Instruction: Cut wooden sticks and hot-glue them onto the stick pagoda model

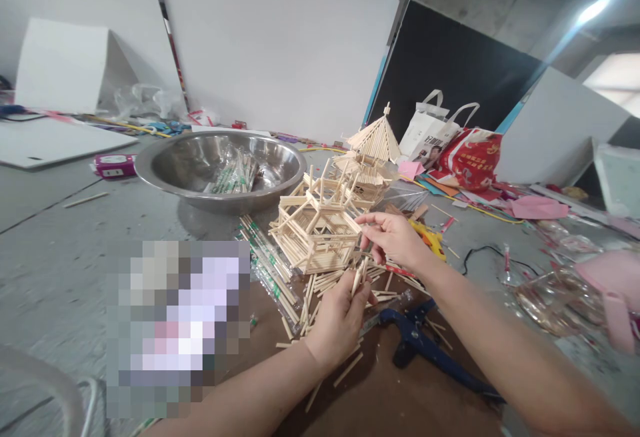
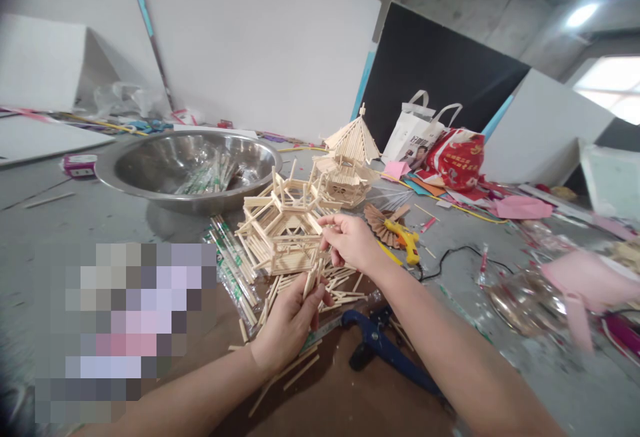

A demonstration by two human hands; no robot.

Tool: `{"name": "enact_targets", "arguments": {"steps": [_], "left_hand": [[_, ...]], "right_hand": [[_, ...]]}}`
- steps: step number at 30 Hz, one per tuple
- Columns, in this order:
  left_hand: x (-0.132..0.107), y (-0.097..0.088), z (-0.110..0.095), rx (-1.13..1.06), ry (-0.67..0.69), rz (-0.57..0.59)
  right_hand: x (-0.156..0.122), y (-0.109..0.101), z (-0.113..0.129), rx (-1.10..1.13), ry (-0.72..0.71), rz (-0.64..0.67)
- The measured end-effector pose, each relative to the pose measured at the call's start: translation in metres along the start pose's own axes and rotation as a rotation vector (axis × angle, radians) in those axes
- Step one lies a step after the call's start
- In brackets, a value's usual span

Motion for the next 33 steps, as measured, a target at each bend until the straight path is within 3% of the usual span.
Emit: {"name": "enact_targets", "arguments": {"steps": [14, 25, 29, 33], "left_hand": [[0.001, -0.003, -0.003, 0.059, 0.016, -0.024], [0.001, 0.000, 0.002, -0.015, -0.007, -0.005], [0.002, 0.001, 0.006, -0.089, -0.047, -0.021], [0.002, 0.001, 0.009, -0.170, -0.097, -0.042]], "right_hand": [[0.000, 0.000, 0.001, 0.003, 0.008, -0.004], [0.000, -0.002, -0.002, 0.004, 0.012, 0.000], [-0.003, -0.007, -0.005, 0.031, 0.042, -0.014], [-0.004, -0.022, -0.001, -0.015, -0.043, -0.083]]}}
Point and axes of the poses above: each hand's wrist, its own x-axis towards the middle knuckle, its own y-axis out of the palm, z = x × y, the point moved 7 cm from there along x, towards the middle knuckle, and after that the axes turned 8 degrees about x, right-handed, at the moved point
